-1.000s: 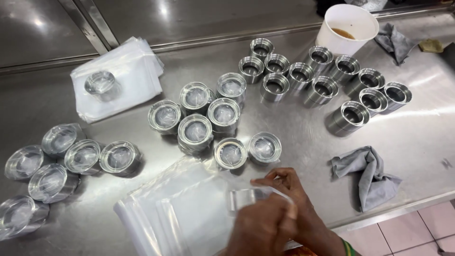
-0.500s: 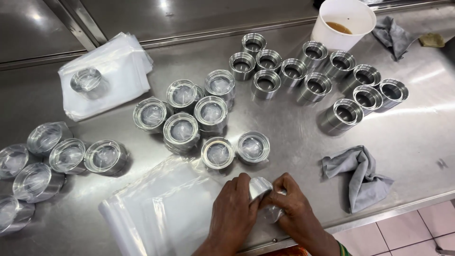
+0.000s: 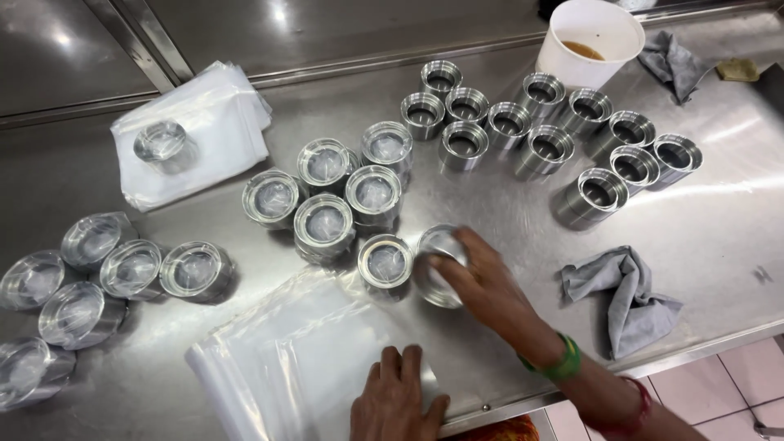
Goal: The person places small metal cylinders into plastic bags by hand and arranges the bagged components on a metal table next to other metal parts.
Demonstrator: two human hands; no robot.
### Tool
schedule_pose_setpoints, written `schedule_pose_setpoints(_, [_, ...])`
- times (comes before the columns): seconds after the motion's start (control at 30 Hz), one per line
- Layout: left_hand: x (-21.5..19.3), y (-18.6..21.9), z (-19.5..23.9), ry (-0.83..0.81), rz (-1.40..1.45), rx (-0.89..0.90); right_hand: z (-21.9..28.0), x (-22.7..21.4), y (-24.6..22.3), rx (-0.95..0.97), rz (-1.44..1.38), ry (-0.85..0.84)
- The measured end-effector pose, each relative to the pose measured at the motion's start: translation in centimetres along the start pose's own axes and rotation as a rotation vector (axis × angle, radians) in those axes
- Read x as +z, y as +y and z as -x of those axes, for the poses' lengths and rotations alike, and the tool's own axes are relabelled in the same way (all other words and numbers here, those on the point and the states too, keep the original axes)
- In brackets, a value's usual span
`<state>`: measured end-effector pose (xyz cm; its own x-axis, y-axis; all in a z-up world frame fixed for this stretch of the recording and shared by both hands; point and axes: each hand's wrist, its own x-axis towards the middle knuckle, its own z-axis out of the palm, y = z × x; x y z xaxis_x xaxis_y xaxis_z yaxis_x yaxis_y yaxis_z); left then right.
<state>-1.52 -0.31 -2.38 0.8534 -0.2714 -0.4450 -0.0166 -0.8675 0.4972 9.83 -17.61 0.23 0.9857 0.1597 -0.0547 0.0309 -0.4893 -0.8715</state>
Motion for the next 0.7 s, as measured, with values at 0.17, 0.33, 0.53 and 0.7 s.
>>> schedule_pose_setpoints(0.17, [1.2, -1.6, -0.8, 0.211, -0.02, -0.013, -3.4, 1.7, -6.5, 0.046, 0.152, -0.078])
schedule_pose_setpoints(0.33, [2.1, -4.4, -1.3, 0.412, 0.059, 0.06, -4.7, 1.9, -4.7, -0.246, 0.376, 0.084])
schedule_pose_setpoints(0.53, [1.9, -3.5, -0.9, 0.285, 0.11, 0.097, -8.0, -8.0, 5.0, -0.505, 0.524, 0.227])
schedule_pose_setpoints(0.7, [3.8, -4.7, -2.0, 0.234, 0.382, 0.295, -6.1, -16.1, 14.4, 0.065, 1.184, 0.509])
